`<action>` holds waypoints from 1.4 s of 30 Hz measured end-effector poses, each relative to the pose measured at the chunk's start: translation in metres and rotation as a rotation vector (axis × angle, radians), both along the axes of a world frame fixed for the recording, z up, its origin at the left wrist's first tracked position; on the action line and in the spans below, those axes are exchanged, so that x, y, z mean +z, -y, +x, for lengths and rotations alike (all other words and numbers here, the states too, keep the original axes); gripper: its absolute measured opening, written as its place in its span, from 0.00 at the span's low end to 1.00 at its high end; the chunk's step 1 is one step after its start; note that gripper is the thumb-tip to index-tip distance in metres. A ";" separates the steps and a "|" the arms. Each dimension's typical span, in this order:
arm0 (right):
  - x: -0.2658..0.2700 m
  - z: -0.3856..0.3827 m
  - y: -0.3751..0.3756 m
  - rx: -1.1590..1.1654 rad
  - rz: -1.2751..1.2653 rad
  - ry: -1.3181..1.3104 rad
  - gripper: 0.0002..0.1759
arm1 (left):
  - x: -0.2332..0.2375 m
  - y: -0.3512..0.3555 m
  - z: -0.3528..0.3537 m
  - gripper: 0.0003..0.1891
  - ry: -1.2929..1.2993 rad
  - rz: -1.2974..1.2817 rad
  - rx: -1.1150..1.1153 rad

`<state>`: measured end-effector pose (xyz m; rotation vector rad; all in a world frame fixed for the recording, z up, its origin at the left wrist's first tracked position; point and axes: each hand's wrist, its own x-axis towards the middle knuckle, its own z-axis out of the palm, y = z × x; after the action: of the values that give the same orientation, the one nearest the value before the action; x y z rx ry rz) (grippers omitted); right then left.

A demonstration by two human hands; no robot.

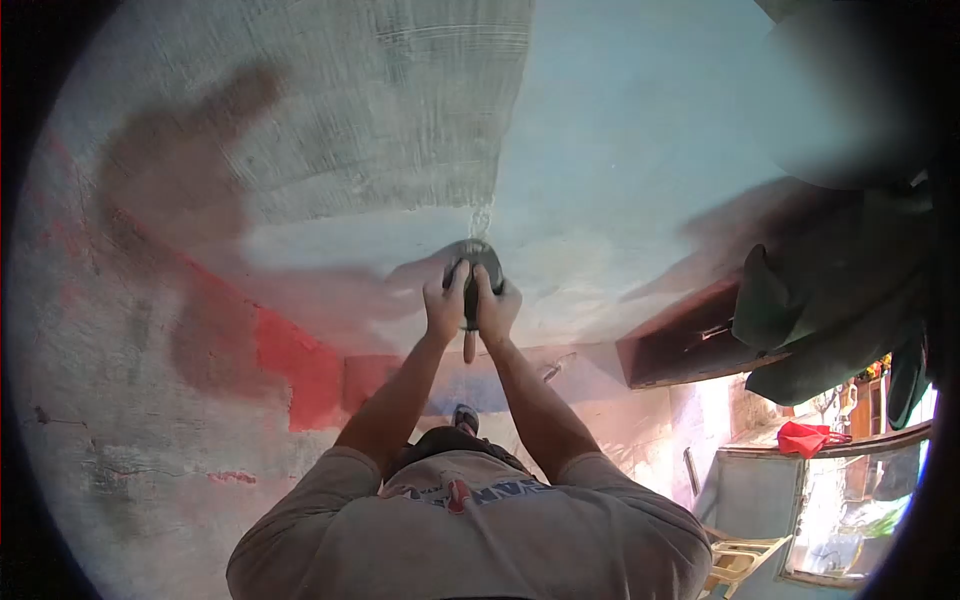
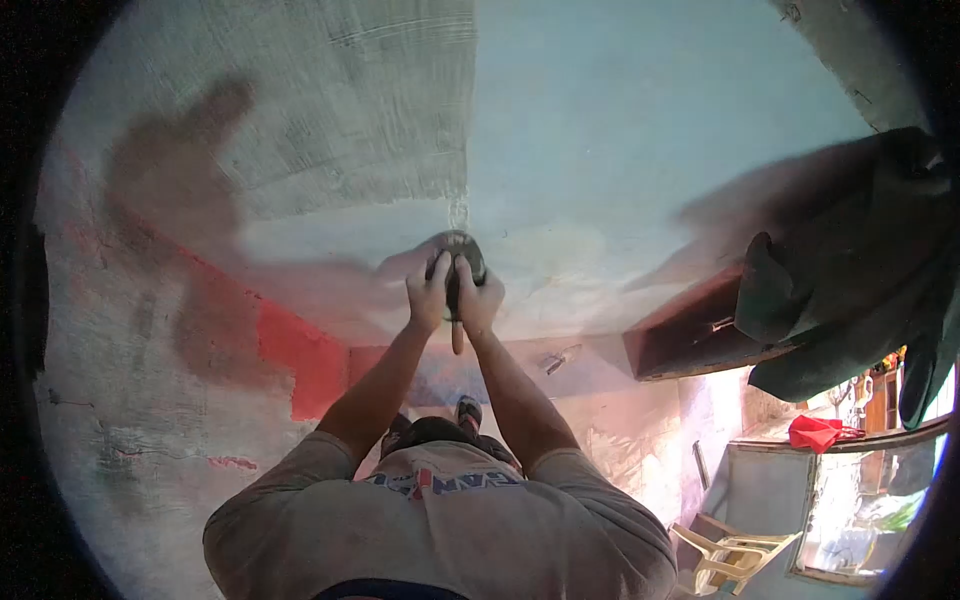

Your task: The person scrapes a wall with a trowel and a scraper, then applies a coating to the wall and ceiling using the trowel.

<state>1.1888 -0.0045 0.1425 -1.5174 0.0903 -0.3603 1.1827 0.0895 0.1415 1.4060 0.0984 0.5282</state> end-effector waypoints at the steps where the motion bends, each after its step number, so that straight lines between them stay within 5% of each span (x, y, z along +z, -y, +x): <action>1: 0.016 0.012 -0.001 0.020 -0.002 -0.016 0.22 | 0.013 -0.008 0.011 0.12 -0.031 0.030 -0.020; 3: 0.042 0.014 -0.004 0.039 0.089 -0.043 0.23 | 0.037 -0.008 0.015 0.12 -0.016 -0.108 -0.066; 7: 0.009 -0.002 -0.002 0.003 0.009 -0.063 0.23 | -0.006 -0.011 0.005 0.11 -0.044 0.114 0.001; 10: -0.004 -0.011 -0.008 -0.034 0.057 0.003 0.22 | -0.014 -0.004 -0.004 0.11 -0.030 0.016 0.018; 11: 0.009 -0.003 -0.004 -0.035 -0.134 -0.088 0.20 | 0.001 -0.004 0.001 0.12 0.037 0.034 0.035; 14: 0.030 0.011 -0.004 0.040 0.053 -0.032 0.19 | 0.031 -0.011 0.012 0.14 -0.083 -0.081 -0.081; 18: 0.013 -0.008 0.000 0.003 -0.046 -0.051 0.21 | 0.006 -0.005 -0.003 0.14 -0.031 0.112 0.009; 19: 0.010 -0.014 -0.007 -0.001 0.145 0.019 0.23 | 0.004 0.002 -0.005 0.13 0.007 0.007 0.035; 22: 0.010 0.005 -0.004 0.008 -0.035 -0.034 0.23 | 0.011 -0.003 0.004 0.11 0.003 -0.047 -0.009; 23: 0.027 0.012 -0.005 0.013 -0.049 -0.020 0.22 | 0.020 -0.016 0.013 0.10 -0.021 0.125 -0.050; 26: 0.032 0.011 -0.003 0.038 -0.016 -0.037 0.20 | 0.022 -0.006 0.016 0.15 0.044 -0.092 -0.038; 31: -0.015 -0.006 -0.007 0.003 0.073 -0.031 0.20 | -0.001 -0.002 -0.002 0.13 0.022 0.031 0.032; 42: -0.005 -0.002 -0.005 0.006 -0.043 -0.080 0.20 | -0.020 -0.005 0.003 0.13 -0.021 -0.087 0.013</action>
<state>1.1872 0.0009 0.1380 -1.5741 0.1421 -0.2984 1.1860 0.0941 0.1217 1.3271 0.1459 0.5140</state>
